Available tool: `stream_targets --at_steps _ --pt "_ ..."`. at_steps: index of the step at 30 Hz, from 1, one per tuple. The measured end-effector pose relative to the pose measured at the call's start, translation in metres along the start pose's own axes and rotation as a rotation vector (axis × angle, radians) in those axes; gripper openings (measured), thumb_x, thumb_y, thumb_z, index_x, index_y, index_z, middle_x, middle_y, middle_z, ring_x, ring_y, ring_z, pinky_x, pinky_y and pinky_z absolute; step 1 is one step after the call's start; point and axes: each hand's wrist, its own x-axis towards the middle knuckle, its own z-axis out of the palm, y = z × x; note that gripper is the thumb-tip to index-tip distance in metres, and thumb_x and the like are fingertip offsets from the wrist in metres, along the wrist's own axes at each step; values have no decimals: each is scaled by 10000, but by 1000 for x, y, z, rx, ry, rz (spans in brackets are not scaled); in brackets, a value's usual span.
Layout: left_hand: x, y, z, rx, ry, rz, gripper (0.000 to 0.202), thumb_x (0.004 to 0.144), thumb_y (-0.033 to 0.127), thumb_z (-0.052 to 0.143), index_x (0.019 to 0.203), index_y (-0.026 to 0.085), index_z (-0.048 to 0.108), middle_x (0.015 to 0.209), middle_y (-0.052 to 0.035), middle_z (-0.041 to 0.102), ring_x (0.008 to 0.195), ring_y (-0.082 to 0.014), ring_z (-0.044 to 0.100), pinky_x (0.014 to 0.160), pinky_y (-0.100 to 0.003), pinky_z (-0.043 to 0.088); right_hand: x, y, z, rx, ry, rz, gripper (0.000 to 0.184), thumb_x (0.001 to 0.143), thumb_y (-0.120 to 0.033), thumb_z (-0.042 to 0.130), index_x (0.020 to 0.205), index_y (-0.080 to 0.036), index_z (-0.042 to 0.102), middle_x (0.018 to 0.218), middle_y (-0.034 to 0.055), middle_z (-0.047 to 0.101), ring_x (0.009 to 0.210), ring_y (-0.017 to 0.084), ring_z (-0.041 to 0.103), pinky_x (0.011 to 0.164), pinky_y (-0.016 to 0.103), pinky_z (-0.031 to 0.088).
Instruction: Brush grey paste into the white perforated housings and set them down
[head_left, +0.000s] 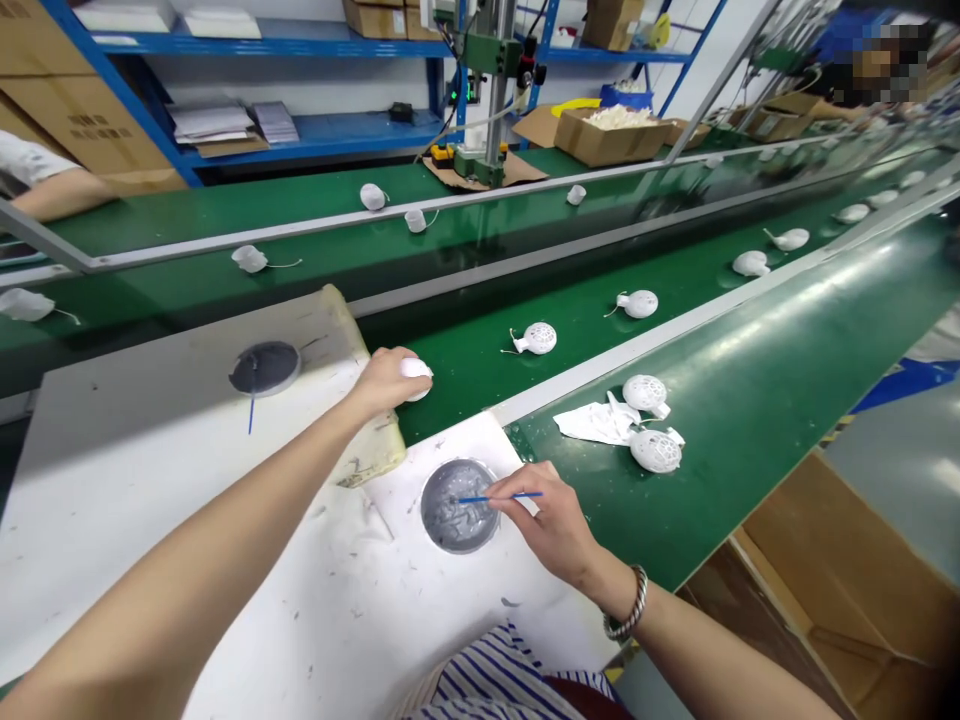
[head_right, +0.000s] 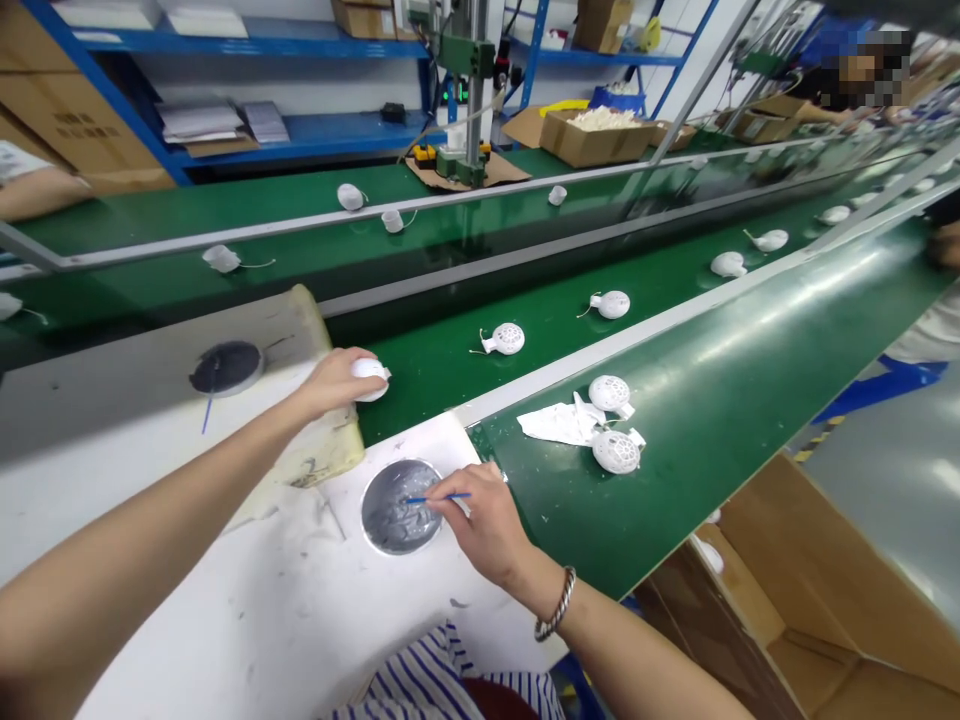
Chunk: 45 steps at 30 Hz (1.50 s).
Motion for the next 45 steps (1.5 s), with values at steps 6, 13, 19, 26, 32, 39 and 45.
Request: stream_targets --at_steps 6,13,19,26,32,39,45 --pt "-90 -73 -12 -229 108 -18 722 605 403 653 1233 232 342 1124 -73 455 970 -241 537 743 -334 492 -1 2 5 35 -37 67 66 814 -206 602 755 -234 614 823 -19 695 776 160 618 792 356 379" --pt "-131 -114 4 -241 24 -133 602 589 415 697 1142 250 526 1151 -100 417 994 -309 520 851 -464 440 -3 1 6 155 -19 260 91 796 -285 610 738 -219 633 815 13 685 816 178 617 816 366 430" --pt "-170 -66 -12 -1032 -35 -199 707 586 331 770 1184 272 398 1033 -48 556 950 -225 572 825 -336 474 -6 -2 -13 337 125 332 151 757 -336 644 743 -194 591 814 35 677 818 174 639 775 326 489" --pt "-208 -22 0 -1246 118 32 657 536 155 802 1070 288 443 1169 -46 497 911 -192 551 727 -275 487 -17 -7 -28 178 70 270 130 773 -320 624 753 -193 604 817 39 673 831 178 642 820 358 486" --pt "-223 -5 -5 -1344 13 -24 475 656 266 722 1068 293 488 1108 -42 510 882 -186 514 699 -252 454 -13 -13 -36 370 193 339 137 739 -299 663 744 -187 584 816 42 688 809 165 647 769 330 512" --pt "-225 -4 -5 -1334 -81 -148 386 799 568 478 1012 252 543 1009 -51 530 767 -164 496 573 -228 423 -10 -11 -38 750 266 499 167 688 -277 722 712 -180 588 789 13 688 630 72 584 650 214 499" --pt "-224 4 -1 -1374 -213 -211 382 834 551 432 1045 253 547 945 -42 528 751 -165 499 621 -279 478 -3 -30 -44 890 245 495 152 704 -271 706 721 -197 575 778 -16 658 612 60 551 622 205 493"
